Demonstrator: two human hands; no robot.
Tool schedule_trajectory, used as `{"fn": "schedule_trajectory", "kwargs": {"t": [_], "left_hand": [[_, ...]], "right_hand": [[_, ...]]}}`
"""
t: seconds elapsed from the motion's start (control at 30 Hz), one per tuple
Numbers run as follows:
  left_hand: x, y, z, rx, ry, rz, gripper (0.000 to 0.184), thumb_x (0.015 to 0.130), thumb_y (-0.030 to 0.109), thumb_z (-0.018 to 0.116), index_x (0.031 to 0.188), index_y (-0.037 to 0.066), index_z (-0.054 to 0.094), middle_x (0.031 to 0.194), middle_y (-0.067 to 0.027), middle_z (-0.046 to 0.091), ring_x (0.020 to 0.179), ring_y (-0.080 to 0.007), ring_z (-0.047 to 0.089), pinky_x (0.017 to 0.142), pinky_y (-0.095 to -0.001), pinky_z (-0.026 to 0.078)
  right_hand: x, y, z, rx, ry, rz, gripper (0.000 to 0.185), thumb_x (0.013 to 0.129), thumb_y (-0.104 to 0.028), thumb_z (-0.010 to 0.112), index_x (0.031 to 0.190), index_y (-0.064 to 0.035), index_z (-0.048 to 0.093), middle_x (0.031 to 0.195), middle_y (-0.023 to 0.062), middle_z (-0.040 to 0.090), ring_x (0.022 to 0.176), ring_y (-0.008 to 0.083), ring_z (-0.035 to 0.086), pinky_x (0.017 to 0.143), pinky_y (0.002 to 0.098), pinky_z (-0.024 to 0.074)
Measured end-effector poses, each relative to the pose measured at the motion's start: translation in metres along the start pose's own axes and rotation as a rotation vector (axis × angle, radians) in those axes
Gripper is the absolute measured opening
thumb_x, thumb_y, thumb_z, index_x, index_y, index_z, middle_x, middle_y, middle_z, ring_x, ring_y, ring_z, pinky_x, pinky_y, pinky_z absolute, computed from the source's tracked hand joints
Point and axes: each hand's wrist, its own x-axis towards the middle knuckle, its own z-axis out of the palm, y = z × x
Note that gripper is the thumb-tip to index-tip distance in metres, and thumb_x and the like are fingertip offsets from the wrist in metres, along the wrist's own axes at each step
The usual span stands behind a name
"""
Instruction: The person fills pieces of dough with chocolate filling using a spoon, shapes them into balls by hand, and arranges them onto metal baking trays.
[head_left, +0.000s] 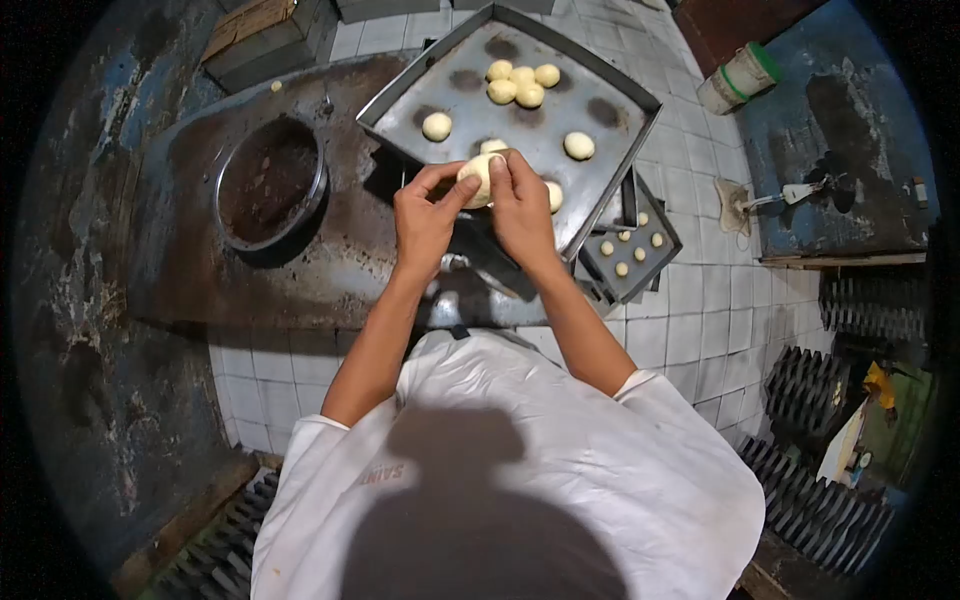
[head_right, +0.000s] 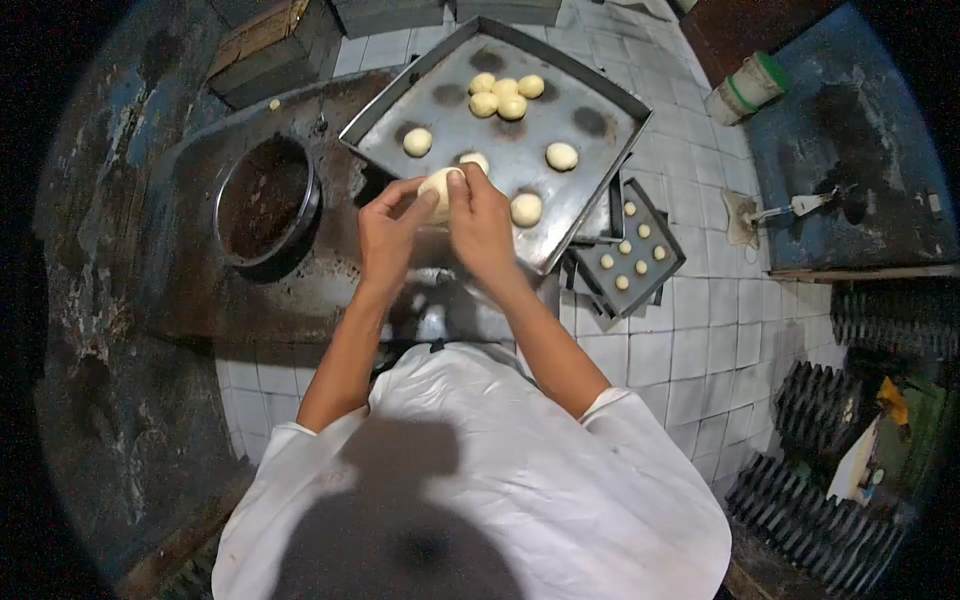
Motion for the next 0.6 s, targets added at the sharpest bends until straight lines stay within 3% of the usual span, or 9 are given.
{"fn": "schedule_trajectory", "kwargs": {"t": [0.03, 0.17, 0.3, 0.37, 0.4, 0.47, 0.53, 0.57, 0.6], "left_hand": [[-0.006, 0.000, 0.001, -0.031, 0.070, -0.094, 0.030, 0.090, 0.017, 0.080, 0.111, -0.003, 0.073, 0.101, -0.0043, 0.071, 0.092, -0.0102, 0.063, 0.082, -0.0250, 0.052], [-0.032, -0.025, -0.019, -0.344, 0.147, -0.163, 0.026, 0.098, 0.014, 0.071, 0.117, -0.003, 0.067, 0.103, -0.0065, 0.070, 0.090, -0.0099, 0.063, 0.081, -0.0237, 0.051], [-0.052, -0.043, -0.076, -0.747, 0.043, -0.452, 0.035, 0.107, 0.021, 0.055, 0.129, -0.005, 0.056, 0.123, -0.0118, 0.065, 0.113, -0.0185, 0.063, 0.101, -0.0332, 0.049], [-0.066, -0.051, -0.099, -0.891, -0.014, -0.506, 0.039, 0.109, 0.026, 0.049, 0.133, -0.005, 0.053, 0.130, -0.0140, 0.063, 0.120, -0.0219, 0.061, 0.107, -0.0374, 0.046], [-0.075, -0.056, -0.111, -0.984, 0.019, -0.556, 0.042, 0.110, 0.029, 0.045, 0.134, -0.005, 0.052, 0.133, -0.0149, 0.061, 0.124, -0.0242, 0.059, 0.111, -0.0403, 0.044], [-0.086, -0.069, -0.138, -1.143, 0.117, -0.587, 0.049, 0.110, 0.037, 0.042, 0.137, -0.004, 0.051, 0.137, -0.0166, 0.059, 0.126, -0.0269, 0.057, 0.113, -0.0433, 0.042], [-0.088, -0.083, -0.169, -1.159, 0.154, -0.562, 0.049, 0.110, 0.038, 0.045, 0.136, -0.004, 0.051, 0.137, -0.0162, 0.059, 0.127, -0.0266, 0.057, 0.112, -0.0431, 0.042], [-0.090, -0.085, -0.186, -1.165, 0.162, -0.579, 0.050, 0.109, 0.039, 0.047, 0.135, -0.003, 0.052, 0.136, -0.0158, 0.059, 0.127, -0.0263, 0.057, 0.112, -0.0428, 0.042], [-0.089, -0.082, -0.192, -1.039, 0.292, -0.525, 0.040, 0.104, 0.036, 0.058, 0.124, 0.001, 0.059, 0.121, -0.0127, 0.066, 0.114, -0.0247, 0.063, 0.102, -0.0405, 0.049]], "right_hand": [[-0.007, -0.012, 0.008, -0.012, 0.048, -0.048, 0.022, 0.104, -0.021, 0.052, 0.104, -0.0012, 0.060, 0.086, 0.0265, 0.064, 0.079, 0.0453, 0.064, 0.071, 0.0483, 0.0499], [-0.027, -0.011, 0.048, -0.088, 0.043, -0.059, 0.018, 0.101, -0.019, 0.053, 0.107, -0.0021, 0.059, 0.088, 0.0256, 0.068, 0.083, 0.0477, 0.066, 0.071, 0.0527, 0.0503], [-0.054, 0.027, 0.084, -0.041, -0.179, 0.060, 0.023, 0.107, -0.024, 0.052, 0.112, -0.0035, 0.062, 0.083, 0.0209, 0.069, 0.075, 0.0333, 0.070, 0.065, 0.0427, 0.0533], [-0.066, 0.059, 0.094, 1.051, -0.554, 0.824, 0.030, 0.107, -0.029, 0.053, 0.121, -0.0028, 0.061, 0.098, 0.0117, 0.072, 0.086, 0.0224, 0.071, 0.071, 0.0369, 0.0567], [-0.073, 0.104, 0.087, 1.129, -0.773, 0.838, 0.039, 0.108, -0.033, 0.053, 0.130, -0.0016, 0.058, 0.111, 0.0045, 0.069, 0.095, 0.0165, 0.069, 0.077, 0.0323, 0.0580], [-0.077, 0.112, 0.078, 0.911, -0.728, 0.913, 0.040, 0.109, -0.033, 0.050, 0.134, -0.0023, 0.056, 0.109, 0.0053, 0.069, 0.092, 0.0169, 0.069, 0.077, 0.0309, 0.0573], [-0.120, 0.216, 0.085, -0.528, -0.485, 0.106, 0.045, 0.101, -0.034, 0.060, 0.136, -0.0058, 0.056, 0.114, 0.0155, 0.067, 0.097, 0.0312, 0.068, 0.081, 0.0419, 0.0563], [-0.123, 0.200, 0.082, -1.003, -0.510, 0.177, 0.047, 0.097, -0.034, 0.062, 0.137, -0.0097, 0.054, 0.118, 0.0180, 0.064, 0.107, 0.0374, 0.064, 0.089, 0.0498, 0.0526], [-0.134, 0.217, 0.079, -1.100, -0.462, 0.213, 0.045, 0.098, -0.033, 0.060, 0.137, -0.0123, 0.052, 0.119, 0.0169, 0.063, 0.112, 0.0379, 0.062, 0.092, 0.0522, 0.0501]]}}
